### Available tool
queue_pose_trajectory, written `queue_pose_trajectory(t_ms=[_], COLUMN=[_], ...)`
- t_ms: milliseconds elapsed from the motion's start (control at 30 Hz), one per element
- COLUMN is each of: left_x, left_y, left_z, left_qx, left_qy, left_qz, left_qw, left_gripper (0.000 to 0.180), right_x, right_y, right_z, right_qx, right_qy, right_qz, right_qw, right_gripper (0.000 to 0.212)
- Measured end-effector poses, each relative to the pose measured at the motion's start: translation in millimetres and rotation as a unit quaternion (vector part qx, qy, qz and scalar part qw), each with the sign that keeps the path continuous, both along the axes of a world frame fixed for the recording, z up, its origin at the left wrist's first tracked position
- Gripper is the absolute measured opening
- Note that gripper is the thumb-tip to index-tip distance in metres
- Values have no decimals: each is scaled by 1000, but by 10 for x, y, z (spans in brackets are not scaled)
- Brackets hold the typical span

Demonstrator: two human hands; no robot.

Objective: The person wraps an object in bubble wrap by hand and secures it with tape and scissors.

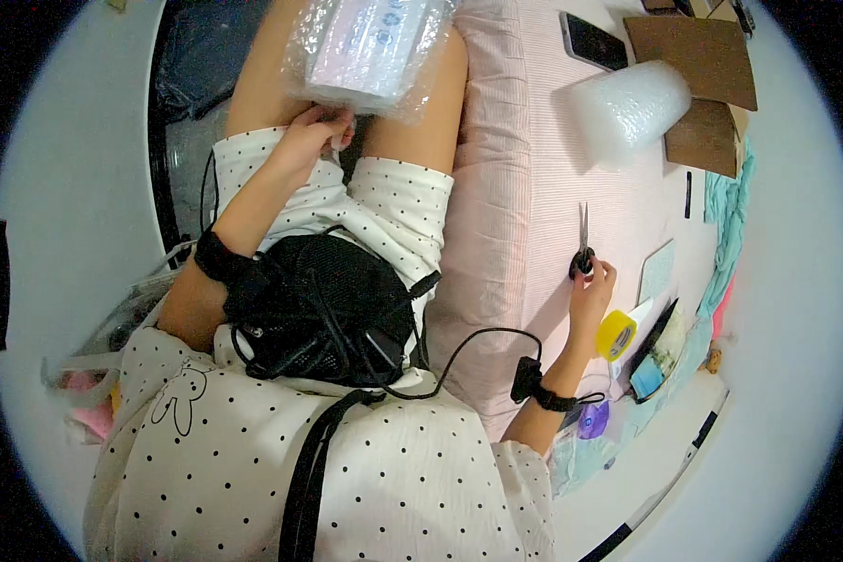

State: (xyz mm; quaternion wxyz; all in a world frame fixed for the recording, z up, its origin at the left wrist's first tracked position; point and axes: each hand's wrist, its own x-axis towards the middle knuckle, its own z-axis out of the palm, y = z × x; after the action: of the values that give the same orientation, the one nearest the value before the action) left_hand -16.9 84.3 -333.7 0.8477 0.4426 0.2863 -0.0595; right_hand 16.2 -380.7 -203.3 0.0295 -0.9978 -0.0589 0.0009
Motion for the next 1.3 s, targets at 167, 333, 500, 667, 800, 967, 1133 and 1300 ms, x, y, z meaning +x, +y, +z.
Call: queue_pose_trajectory(t_ms=[167,333,500,667,800,967,1133,1300], left_x=[-27,-33,-1,-24,-11,-28,-22,-43], left_y=[46,74,2,9,-7,32,12,27], left_z=[-44,-118,-78,-12,4,-84,-77,-47], left_qx=[-12,-13,-6,-8,14,-1,-10,-8], left_qy=[-8,-28,-26,-5,-2,-15,-17,-20], left_qz=[11,-23,4,15,15,0,7,5], left_qw=[1000,999,1000,1000,1000,1000,1000,1000], left_gripper=[20,20,20,21,21,22,21,21], right_x=[73,65,426,614,709,764,847,923], right_y=[823,1927,2696,2866,2827,2923,2865,2810], right_z=[385,422,114,45,-28,110,41,-14], right_qx=[-42,182,70,47,88,-15,-6,75], right_qy=[7,256,241,280,345,320,352,409], right_qz=[0,260,350,355,315,340,326,298], right_qw=[999,913,902,891,880,884,877,859], right_gripper=[29,27,33,30,27,24,22,20])
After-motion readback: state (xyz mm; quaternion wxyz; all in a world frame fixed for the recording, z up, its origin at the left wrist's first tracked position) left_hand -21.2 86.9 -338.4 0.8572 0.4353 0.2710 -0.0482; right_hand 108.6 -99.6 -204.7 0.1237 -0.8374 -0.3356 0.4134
